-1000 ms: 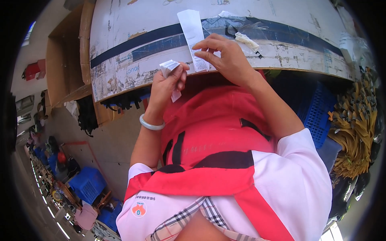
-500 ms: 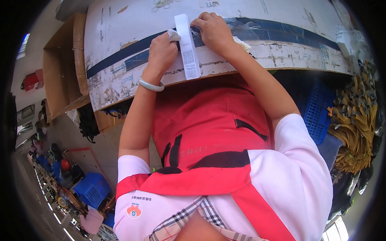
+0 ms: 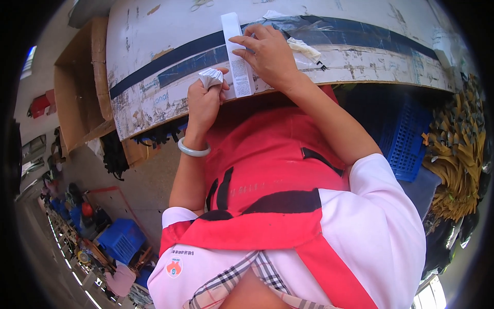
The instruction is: Folding printed paper labels or instructions by hand.
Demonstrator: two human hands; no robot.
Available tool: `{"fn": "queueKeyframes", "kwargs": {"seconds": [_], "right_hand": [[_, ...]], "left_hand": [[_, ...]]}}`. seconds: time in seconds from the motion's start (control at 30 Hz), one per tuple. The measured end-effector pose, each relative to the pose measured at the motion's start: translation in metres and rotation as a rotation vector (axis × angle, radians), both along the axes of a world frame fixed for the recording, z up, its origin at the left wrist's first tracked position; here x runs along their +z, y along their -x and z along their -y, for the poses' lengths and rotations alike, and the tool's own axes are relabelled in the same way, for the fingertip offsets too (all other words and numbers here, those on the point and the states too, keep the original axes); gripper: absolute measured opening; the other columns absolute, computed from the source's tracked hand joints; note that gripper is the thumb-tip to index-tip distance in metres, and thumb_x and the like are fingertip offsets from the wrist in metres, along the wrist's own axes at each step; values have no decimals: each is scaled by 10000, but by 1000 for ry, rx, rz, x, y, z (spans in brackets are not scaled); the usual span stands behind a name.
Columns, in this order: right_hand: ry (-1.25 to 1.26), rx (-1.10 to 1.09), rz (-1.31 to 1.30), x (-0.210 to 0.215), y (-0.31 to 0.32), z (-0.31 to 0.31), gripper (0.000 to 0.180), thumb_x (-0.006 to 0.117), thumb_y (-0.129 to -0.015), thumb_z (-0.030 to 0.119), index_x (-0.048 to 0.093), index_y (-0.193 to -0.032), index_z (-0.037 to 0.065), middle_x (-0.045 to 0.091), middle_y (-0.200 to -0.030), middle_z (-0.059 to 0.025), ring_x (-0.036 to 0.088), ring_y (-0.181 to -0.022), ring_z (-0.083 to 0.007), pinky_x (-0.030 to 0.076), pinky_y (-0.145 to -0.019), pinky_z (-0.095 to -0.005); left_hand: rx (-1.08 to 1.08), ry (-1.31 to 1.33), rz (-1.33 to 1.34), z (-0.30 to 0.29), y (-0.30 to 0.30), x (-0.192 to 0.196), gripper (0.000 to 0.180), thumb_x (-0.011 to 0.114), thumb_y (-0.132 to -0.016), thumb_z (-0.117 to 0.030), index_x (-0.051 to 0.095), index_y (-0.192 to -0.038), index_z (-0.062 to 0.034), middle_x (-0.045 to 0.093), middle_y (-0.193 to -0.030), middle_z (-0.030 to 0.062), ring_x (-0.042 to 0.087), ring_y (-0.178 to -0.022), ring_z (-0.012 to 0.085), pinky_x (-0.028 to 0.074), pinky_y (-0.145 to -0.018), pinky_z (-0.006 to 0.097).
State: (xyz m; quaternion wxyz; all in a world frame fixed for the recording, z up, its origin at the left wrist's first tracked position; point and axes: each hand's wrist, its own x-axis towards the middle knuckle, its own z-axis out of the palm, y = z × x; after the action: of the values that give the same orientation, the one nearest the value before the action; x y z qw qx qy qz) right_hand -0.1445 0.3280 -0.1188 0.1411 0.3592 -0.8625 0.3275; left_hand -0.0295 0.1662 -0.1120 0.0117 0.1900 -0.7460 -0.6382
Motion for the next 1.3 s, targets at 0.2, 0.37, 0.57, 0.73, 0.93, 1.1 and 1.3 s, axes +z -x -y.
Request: {"fn": "queueKeyframes", "kwargs": {"seconds": [0.2, 0.37, 0.57, 0.73, 0.93, 1.1, 1.3], "right_hand": [[72, 43, 99, -15, -1, -1, 180, 749, -831, 202, 770, -1002, 151, 617, -1051, -46, 578, -909, -212, 485, -803, -331], [122, 63, 193, 0, -11, 1, 198, 745, -844, 193, 765, -1037, 155, 605, -1073, -46, 585, -934, -221, 488, -821, -319], [49, 23, 181, -16, -3, 0, 200, 745, -838, 216, 765, -1030, 163, 601, -1076, -65, 596, -959, -236, 497, -823, -339], [174, 95, 286, -5, -17, -5, 178, 741, -845, 170, 761, -1018, 134, 609, -1034, -62, 601, -894, -209, 499, -800, -305], [339, 333, 671, 53, -54, -11, 121, 708, -884, 111, 743, -988, 62, 627, -1000, -34, 588, -808, -123, 487, -740, -237], [297, 320, 780, 56, -57, -15, 144, 722, -879, 128, 732, -992, 40, 665, -917, -43, 609, -785, -108, 492, -715, -239], [338, 315, 941, 50, -65, -16, 170, 722, -888, 143, 711, -994, 11, 674, -830, -20, 609, -756, -72, 500, -685, -223]], "left_hand": [[-20, -160, -62, -1, -26, -1, 297, 473, -876, 39, 685, -1078, -11, 667, -794, 21, 543, -627, 53, 445, -575, 205], [28, -146, -230, 5, -30, 0, 327, 475, -859, 74, 688, -1092, -12, 668, -819, 8, 515, -638, 33, 426, -574, 189], [-3, -194, -205, 3, -32, -2, 328, 464, -865, 82, 699, -1073, -13, 674, -850, 7, 507, -644, 25, 419, -570, 187], [53, -176, -206, 2, -33, -6, 284, 519, -876, 73, 698, -1079, -10, 680, -861, 7, 555, -675, 50, 453, -604, 193], [59, 15, -526, -2, -30, 12, 194, 673, -872, 0, 702, -1063, -16, 693, -856, 29, 649, -798, 113, 518, -722, 239], [-38, 8, -365, 4, -46, 17, 145, 700, -860, -7, 712, -1004, -18, 705, -847, 33, 652, -809, 87, 514, -718, 230], [-21, -130, -397, -1, -56, 17, 147, 715, -869, 5, 715, -1015, -15, 661, -868, -3, 587, -736, 44, 464, -625, 184]]}}
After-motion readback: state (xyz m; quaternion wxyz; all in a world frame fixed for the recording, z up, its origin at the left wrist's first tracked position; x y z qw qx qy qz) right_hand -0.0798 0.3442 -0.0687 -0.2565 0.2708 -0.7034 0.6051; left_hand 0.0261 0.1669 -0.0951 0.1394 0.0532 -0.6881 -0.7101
